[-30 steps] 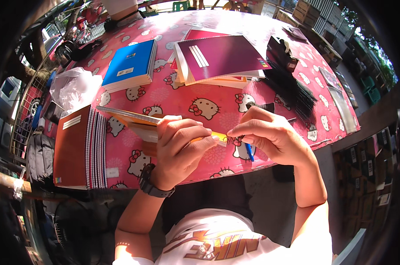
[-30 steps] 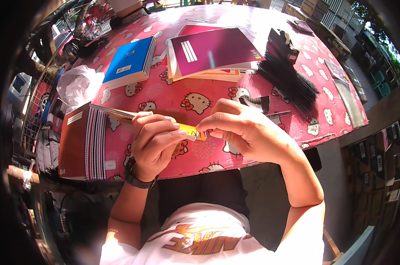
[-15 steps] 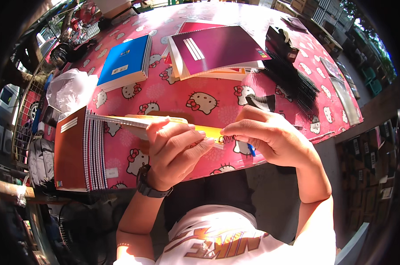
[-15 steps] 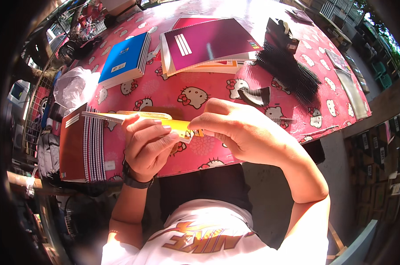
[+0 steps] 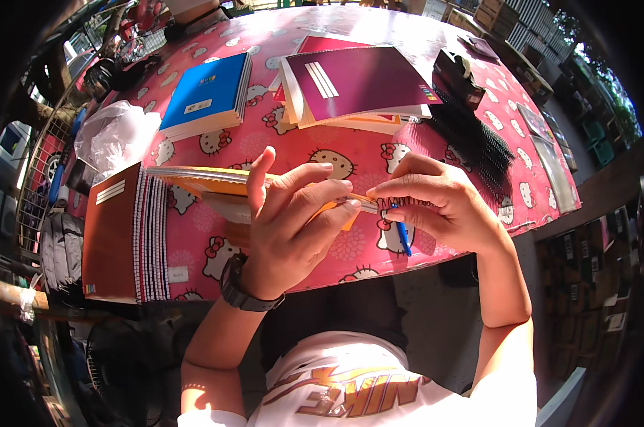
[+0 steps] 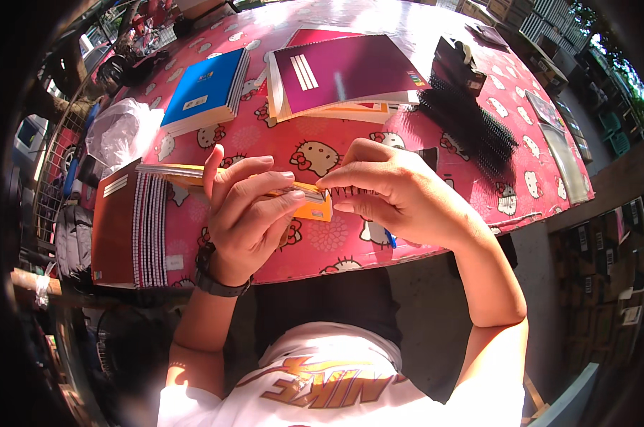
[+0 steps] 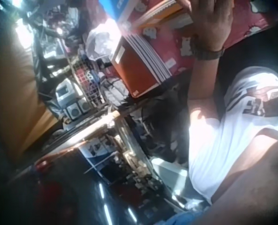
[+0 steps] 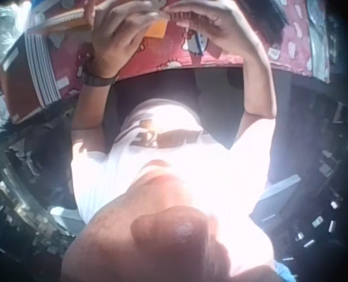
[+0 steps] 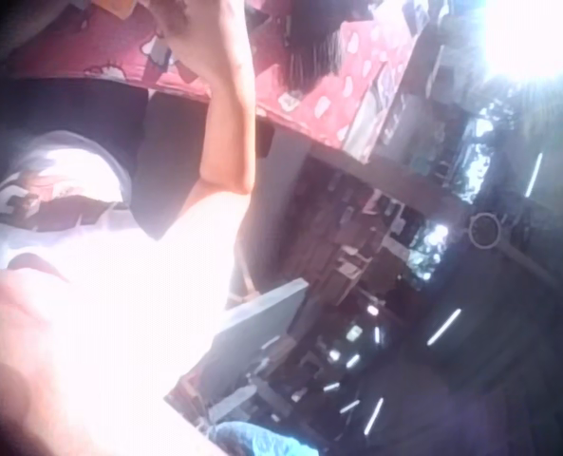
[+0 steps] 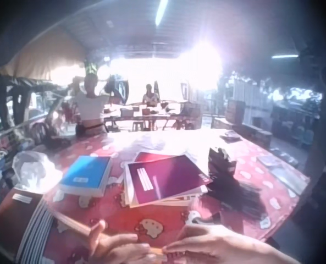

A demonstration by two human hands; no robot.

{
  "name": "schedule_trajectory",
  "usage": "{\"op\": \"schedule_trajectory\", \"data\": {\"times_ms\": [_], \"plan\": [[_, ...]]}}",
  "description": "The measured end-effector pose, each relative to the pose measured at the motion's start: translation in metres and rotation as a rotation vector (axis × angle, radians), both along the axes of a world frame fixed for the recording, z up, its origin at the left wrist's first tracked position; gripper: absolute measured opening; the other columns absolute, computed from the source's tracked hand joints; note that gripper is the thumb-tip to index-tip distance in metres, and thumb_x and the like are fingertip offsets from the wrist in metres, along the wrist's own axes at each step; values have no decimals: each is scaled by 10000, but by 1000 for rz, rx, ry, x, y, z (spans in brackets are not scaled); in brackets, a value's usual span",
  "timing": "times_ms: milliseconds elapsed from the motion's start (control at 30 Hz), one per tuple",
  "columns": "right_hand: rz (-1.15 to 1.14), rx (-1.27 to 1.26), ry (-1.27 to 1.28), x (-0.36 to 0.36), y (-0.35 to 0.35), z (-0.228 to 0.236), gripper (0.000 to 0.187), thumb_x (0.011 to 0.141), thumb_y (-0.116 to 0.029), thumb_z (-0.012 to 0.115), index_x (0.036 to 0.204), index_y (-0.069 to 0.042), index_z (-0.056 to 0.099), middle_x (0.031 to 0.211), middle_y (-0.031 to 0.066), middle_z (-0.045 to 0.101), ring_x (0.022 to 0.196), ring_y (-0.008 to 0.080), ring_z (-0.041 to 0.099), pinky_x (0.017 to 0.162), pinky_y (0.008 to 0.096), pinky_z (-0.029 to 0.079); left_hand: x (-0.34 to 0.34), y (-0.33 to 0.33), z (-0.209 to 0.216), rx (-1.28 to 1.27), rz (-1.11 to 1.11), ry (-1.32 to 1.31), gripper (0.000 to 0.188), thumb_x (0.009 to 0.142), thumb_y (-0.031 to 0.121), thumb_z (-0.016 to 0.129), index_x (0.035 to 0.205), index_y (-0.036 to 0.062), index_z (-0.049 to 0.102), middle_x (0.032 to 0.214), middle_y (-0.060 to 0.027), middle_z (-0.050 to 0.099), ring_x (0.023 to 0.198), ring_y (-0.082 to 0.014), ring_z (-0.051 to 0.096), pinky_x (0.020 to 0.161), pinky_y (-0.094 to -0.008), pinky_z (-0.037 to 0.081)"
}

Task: The person threads a plastic spiral coil through the pre-punched holes of several notebooks one by one and uses pliers to trim and secure the ends of the coils.

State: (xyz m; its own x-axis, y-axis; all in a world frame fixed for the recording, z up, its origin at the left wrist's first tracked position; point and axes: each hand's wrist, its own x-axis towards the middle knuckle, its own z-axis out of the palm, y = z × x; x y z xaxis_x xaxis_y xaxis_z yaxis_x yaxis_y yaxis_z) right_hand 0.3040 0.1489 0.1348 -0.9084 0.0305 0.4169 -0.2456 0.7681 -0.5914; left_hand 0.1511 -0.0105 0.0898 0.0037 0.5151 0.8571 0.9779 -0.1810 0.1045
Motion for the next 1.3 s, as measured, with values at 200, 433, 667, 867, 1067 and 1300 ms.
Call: {"op": "schedule_trajectory", "data": {"times_ms": [200,433,667,867,1067,1300], "plan": [[-72,15,58,4,-9,0,247,760,-68,685,1002,-77,639,784,58,580,708,211,569,622,310,454,-6,5,-4,33,-61,-89,205,723,100,701,888,204,639,944,43,599,941,-165,584,1050,-476,230],[-133,40,25,4,-8,-1,224,783,-44,652,1006,-48,624,807,79,610,738,231,590,645,316,464,-6,8,3,5,-35,-103,207,717,105,705,889,199,638,944,44,596,928,-156,581,1027,-474,243],[-167,16,84,2,-10,-4,213,811,-44,633,1022,-41,609,835,90,621,763,244,601,662,328,473,1,1,-2,11,16,5,187,721,127,693,884,188,625,945,59,589,904,-150,573,1001,-456,271],[-160,-74,65,5,-14,-8,208,808,-53,643,1013,-41,613,849,85,622,749,242,596,656,325,475,4,-9,-15,21,-13,54,190,711,118,672,878,190,617,931,64,582,840,-139,548,897,-393,337],[-110,-2,41,9,-19,-7,245,757,-6,669,1000,-30,653,825,68,619,728,177,584,639,280,463,5,-14,-21,56,-61,73,211,692,138,676,894,173,628,935,62,583,840,-136,533,780,-347,374],[-52,59,36,8,-17,-4,277,721,-8,690,989,-72,665,762,62,561,679,205,548,603,313,439,4,-14,-23,76,-58,93,200,693,144,678,885,173,633,948,63,588,858,-133,540,817,-352,370]]}}
